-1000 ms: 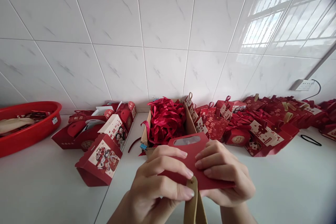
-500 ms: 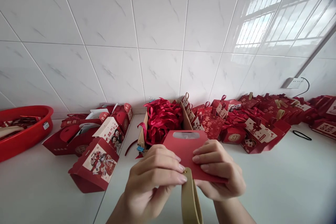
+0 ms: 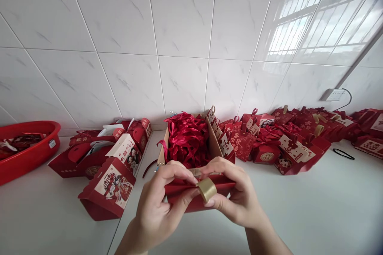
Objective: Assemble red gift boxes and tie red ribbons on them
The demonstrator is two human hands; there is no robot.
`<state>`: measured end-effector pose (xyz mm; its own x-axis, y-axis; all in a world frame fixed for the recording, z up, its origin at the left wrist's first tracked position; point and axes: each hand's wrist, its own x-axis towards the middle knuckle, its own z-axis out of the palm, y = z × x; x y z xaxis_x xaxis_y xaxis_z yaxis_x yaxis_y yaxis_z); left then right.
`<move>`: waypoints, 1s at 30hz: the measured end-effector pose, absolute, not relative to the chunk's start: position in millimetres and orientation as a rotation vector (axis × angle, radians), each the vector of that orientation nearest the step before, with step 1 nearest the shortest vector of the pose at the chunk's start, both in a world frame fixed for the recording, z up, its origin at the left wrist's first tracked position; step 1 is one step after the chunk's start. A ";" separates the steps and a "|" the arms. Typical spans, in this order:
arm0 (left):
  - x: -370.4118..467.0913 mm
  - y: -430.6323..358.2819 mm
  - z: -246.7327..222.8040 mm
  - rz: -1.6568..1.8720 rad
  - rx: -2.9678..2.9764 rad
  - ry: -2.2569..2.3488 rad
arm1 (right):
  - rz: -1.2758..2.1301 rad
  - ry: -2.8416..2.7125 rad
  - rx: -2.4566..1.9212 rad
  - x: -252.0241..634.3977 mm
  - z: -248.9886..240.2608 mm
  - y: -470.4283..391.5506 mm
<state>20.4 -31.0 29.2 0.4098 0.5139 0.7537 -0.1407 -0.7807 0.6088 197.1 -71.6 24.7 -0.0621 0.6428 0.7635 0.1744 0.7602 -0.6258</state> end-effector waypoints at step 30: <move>19.3 -31.4 25.8 1.370 2.076 0.522 | 0.843 -1.412 -0.665 189.9 24.7 -76.1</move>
<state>19.3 -31.4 25.8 0.3929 0.6106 0.6876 0.0020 -0.7483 0.6634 189.9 -76.1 24.7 -0.0326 0.8240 0.5656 -0.1066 0.5598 -0.8218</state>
